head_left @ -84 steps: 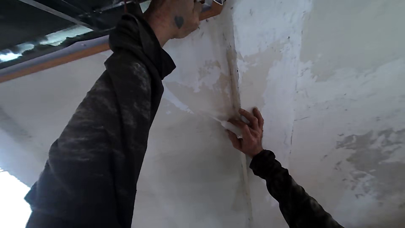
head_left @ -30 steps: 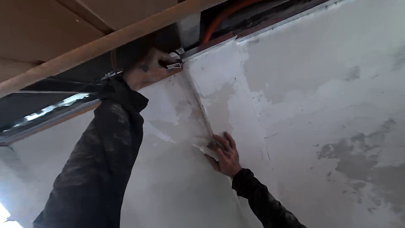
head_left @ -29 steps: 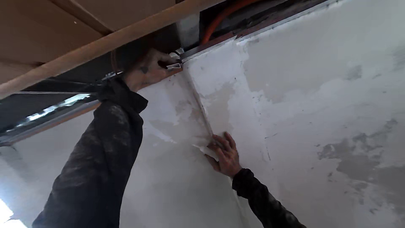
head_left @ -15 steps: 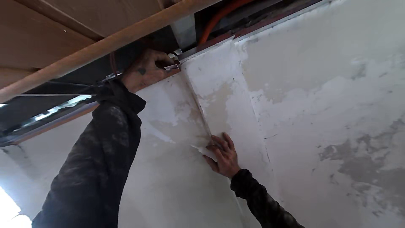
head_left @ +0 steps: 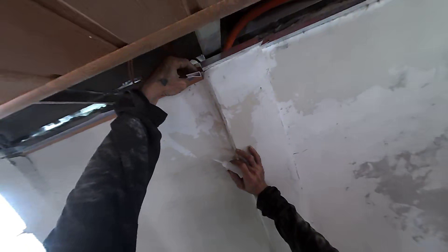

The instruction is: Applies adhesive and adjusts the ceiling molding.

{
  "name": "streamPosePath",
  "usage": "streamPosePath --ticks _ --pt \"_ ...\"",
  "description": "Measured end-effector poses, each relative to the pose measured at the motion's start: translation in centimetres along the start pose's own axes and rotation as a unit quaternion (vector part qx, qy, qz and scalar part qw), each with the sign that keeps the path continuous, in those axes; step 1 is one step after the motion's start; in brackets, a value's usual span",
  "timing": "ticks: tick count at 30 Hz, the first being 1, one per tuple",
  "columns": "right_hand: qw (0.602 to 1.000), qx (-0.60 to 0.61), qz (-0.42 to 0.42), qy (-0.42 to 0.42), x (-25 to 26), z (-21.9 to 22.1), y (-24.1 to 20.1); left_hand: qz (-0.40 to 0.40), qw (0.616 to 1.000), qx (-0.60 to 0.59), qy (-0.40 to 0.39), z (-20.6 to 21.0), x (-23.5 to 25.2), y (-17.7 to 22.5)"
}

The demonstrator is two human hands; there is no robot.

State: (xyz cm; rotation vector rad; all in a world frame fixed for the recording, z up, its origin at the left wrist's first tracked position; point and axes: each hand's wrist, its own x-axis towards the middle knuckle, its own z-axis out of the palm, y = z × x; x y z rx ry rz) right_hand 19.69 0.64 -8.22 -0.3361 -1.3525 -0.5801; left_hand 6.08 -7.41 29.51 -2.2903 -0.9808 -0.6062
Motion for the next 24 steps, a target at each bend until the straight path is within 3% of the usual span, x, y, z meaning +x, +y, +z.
streamPosePath --ticks 11,16,20,24 --pt "0.999 0.001 0.036 -0.006 0.2 -0.2 -0.2 0.022 0.999 -0.042 0.009 0.6 0.1 -1.5" --pt "0.99 0.081 0.119 0.006 1.0 -1.4 -1.2 0.024 0.998 -0.06 0.013 0.8 -0.1 -2.0" --pt "0.965 0.139 0.219 0.048 6.1 -4.6 -2.6 0.033 0.995 -0.09 0.022 1.0 0.1 -2.7" --pt "0.958 0.164 0.228 0.049 14.3 -7.1 -3.3 0.02 0.996 -0.091 0.002 0.5 0.0 -2.5"
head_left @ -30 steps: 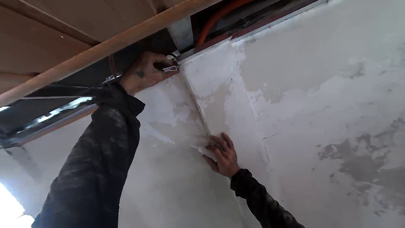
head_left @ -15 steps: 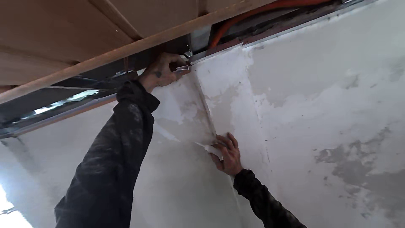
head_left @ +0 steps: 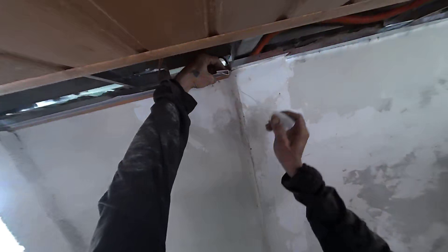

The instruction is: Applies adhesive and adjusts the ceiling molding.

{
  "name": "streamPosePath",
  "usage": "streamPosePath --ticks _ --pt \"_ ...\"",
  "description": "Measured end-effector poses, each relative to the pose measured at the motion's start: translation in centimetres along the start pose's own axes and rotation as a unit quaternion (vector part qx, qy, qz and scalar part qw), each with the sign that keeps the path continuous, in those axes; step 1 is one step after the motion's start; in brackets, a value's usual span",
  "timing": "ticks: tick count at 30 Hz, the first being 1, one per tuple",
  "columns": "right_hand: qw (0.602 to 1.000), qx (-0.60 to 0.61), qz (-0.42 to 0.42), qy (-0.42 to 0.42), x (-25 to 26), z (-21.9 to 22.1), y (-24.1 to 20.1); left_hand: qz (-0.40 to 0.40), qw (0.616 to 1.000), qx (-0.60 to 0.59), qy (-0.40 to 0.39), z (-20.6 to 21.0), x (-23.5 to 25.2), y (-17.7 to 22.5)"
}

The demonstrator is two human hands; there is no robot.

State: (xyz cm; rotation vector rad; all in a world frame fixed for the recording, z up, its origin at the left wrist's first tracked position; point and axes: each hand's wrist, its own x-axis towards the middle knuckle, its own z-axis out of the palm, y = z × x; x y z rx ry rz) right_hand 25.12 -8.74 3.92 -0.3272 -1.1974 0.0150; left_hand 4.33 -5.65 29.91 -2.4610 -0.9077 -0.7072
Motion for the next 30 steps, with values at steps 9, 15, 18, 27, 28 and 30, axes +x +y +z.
streamPosePath --ticks 9,15,18,27,28,30 --pt "0.99 -0.076 -0.118 0.025 12.0 5.0 -4.4 -0.004 0.997 -0.073 -0.019 -0.5 -0.1 -1.0" --pt "0.986 -0.125 -0.105 0.028 14.5 7.5 -4.8 0.006 0.994 -0.109 -0.014 -0.4 0.0 -1.6" --pt "0.978 -0.163 -0.126 0.029 14.9 8.0 -5.2 0.023 0.995 -0.098 -0.021 -0.5 0.0 -2.0" --pt "0.951 -0.27 -0.148 0.004 15.8 8.9 -6.6 -0.023 0.998 -0.059 -0.02 -0.9 -0.3 -1.1" --pt "0.95 -0.274 -0.149 0.004 15.8 8.9 -6.4 -0.028 0.997 -0.064 -0.022 -1.0 -0.4 -1.0" --pt "0.945 -0.284 -0.164 0.008 15.7 8.9 -6.3 -0.041 0.996 -0.07 -0.026 -1.0 -0.3 -0.9"
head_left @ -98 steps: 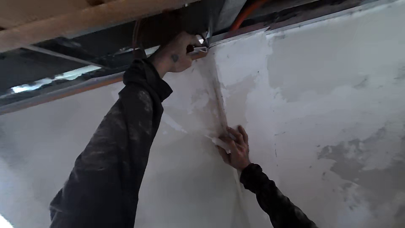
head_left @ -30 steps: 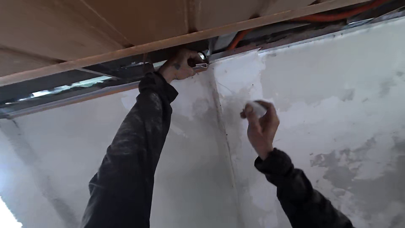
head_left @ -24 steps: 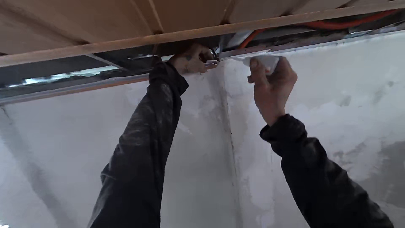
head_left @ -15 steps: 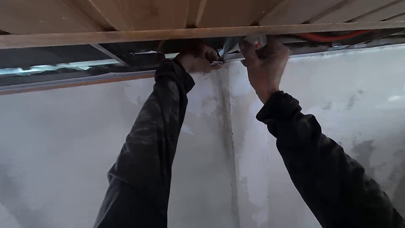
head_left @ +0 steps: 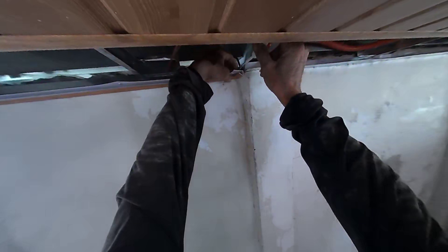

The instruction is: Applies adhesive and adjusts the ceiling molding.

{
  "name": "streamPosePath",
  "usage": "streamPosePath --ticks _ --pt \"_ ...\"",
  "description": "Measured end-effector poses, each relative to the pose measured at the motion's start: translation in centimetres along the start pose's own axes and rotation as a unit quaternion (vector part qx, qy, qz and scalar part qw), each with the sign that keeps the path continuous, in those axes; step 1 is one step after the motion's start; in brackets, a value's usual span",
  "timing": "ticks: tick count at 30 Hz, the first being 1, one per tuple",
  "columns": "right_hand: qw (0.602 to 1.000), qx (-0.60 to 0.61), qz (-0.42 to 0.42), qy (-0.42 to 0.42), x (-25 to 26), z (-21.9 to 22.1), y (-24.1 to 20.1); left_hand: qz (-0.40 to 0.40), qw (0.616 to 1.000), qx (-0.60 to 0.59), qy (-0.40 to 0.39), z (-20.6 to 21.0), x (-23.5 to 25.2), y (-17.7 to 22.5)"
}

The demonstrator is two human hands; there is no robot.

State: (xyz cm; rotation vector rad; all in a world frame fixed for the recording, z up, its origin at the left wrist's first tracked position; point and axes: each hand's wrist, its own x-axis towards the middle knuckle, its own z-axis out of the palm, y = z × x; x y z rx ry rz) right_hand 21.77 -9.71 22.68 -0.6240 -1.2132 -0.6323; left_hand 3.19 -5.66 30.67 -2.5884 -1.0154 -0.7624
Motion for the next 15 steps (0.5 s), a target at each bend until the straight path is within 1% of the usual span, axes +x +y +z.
streamPosePath --ticks 4,7,11,15 --pt "0.997 -0.024 -0.061 0.04 0.1 0.3 0.2 0.01 1.0 -0.025 0.001 0.0 -0.2 0.2" --pt "0.994 -0.043 -0.087 0.049 0.3 0.4 0.1 0.02 1.0 -0.02 -0.004 -0.1 -0.1 0.1" --pt "0.994 -0.035 -0.093 0.044 0.6 0.8 0.0 0.019 1.0 -0.013 -0.003 0.0 0.5 -0.6" --pt "0.995 -0.052 -0.082 0.034 0.9 1.1 0.1 0.023 0.999 -0.024 0.001 0.0 0.0 -0.1"
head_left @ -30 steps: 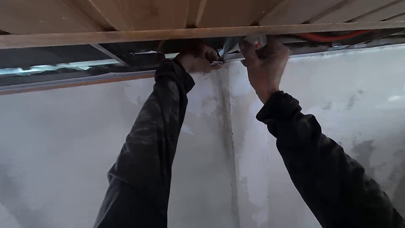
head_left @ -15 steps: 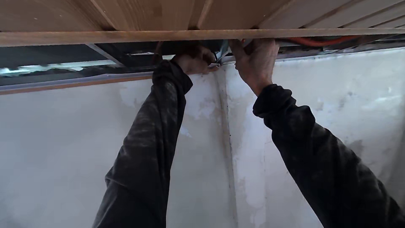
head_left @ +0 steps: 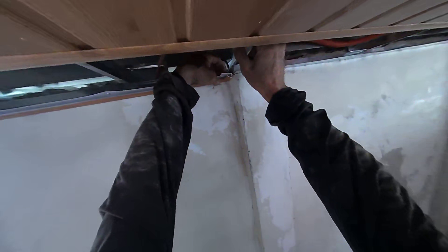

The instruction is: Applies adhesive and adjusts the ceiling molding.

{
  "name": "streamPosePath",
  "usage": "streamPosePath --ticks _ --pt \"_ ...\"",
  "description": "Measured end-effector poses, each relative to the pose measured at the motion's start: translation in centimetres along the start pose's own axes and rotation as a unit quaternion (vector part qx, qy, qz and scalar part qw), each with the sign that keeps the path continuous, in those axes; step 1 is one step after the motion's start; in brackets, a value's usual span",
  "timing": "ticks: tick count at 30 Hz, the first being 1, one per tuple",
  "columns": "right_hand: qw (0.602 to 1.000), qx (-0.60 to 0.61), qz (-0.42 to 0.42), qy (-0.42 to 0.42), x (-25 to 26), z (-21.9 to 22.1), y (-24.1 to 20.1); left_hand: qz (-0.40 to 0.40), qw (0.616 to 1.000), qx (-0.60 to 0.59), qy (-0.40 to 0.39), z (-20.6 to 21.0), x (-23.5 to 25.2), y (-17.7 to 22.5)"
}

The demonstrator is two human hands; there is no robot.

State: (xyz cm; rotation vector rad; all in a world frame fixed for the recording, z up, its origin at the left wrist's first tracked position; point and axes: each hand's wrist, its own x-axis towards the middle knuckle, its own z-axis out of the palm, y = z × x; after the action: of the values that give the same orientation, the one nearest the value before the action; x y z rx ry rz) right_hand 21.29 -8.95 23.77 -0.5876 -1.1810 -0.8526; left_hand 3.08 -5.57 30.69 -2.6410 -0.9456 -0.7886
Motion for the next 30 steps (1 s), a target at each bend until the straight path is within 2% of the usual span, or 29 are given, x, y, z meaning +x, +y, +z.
streamPosePath --ticks 8,15,20,25,30 --pt "0.999 -0.041 0.023 -0.025 0.4 -0.12 -0.51 -0.046 0.999 -0.006 -0.004 -0.08 -0.02 0.46" --pt "0.998 -0.053 0.009 -0.029 0.47 -0.07 -0.25 -0.043 0.999 -0.026 -0.004 0.12 0.17 0.3" --pt "0.995 -0.063 0.04 -0.067 0.65 -0.38 -0.61 -0.048 0.999 -0.024 -0.008 -0.05 -0.05 0.72" --pt "0.997 -0.081 -0.002 -0.016 0.51 0.44 -0.21 -0.046 0.999 -0.014 0.004 0.03 0.13 0.21" --pt "0.997 -0.07 0.004 -0.022 0.58 0.27 -0.39 -0.037 0.998 -0.041 -0.004 -0.1 0.14 0.03"
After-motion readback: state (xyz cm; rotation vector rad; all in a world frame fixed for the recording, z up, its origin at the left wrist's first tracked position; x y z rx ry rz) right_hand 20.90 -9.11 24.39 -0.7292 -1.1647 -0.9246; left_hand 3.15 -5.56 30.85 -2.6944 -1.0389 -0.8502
